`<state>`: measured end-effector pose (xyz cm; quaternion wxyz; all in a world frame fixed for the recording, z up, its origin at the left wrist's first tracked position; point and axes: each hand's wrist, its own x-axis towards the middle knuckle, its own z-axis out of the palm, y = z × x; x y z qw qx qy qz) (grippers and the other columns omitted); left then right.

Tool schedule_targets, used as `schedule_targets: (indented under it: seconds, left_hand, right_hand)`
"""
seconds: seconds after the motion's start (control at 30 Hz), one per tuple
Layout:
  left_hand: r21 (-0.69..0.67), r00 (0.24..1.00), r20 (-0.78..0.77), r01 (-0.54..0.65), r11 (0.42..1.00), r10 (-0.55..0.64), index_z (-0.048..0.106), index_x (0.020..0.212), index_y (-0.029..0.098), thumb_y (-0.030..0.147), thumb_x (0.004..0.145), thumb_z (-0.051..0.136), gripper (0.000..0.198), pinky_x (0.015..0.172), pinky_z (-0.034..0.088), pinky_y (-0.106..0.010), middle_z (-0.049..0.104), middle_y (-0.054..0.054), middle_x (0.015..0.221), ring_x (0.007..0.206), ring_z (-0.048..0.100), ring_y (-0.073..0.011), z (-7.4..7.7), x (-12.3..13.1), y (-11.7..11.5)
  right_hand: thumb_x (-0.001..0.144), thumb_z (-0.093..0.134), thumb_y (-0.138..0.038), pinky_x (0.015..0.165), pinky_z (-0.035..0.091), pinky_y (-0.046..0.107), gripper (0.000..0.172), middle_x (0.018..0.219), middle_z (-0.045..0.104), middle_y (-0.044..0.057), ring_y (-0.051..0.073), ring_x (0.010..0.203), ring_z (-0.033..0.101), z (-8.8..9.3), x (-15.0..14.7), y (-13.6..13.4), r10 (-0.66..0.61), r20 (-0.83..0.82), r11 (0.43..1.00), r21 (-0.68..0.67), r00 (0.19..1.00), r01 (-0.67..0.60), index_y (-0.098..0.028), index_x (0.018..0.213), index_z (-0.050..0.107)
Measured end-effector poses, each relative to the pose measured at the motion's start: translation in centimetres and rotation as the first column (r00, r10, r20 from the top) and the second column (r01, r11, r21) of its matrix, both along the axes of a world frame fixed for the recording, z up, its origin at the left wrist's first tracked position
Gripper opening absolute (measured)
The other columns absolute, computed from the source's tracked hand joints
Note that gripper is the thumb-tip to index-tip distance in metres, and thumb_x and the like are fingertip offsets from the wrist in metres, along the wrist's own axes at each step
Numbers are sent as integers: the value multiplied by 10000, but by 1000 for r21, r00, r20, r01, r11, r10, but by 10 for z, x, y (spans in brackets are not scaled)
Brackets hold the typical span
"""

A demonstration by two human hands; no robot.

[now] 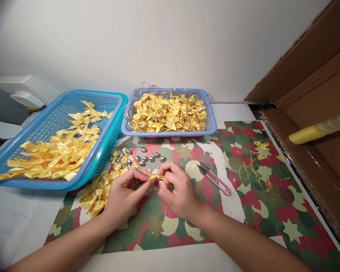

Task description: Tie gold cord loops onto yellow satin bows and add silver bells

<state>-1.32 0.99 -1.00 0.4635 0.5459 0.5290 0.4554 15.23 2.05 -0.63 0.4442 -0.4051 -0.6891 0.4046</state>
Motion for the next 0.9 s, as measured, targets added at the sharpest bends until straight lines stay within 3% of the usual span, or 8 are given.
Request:
schedule_targets:
  seconds: [0.63,0.9]
  left_hand:
    - [77,997,-73,41,996,-35,594,673,184,148,802,668,153,695,538,-264,705,-20,743,709,674,-152,2,0,0]
    - [123,989,-87,128,984,-117,596,698,186,103,808,655,150,693,542,-251,720,-21,780,742,691,-152,1,1,-5]
  right_hand:
    - [848,454,-86,729,442,292,246,901,514,42,157,831,530,-3,0,0,35,38,999,29,999,-36,-202,651,362]
    - [878,449,-116,725,438,293,259,907,502,44,156,829,529,-4,1,0,52,16,999,-3,999,-52,-202,653,353]
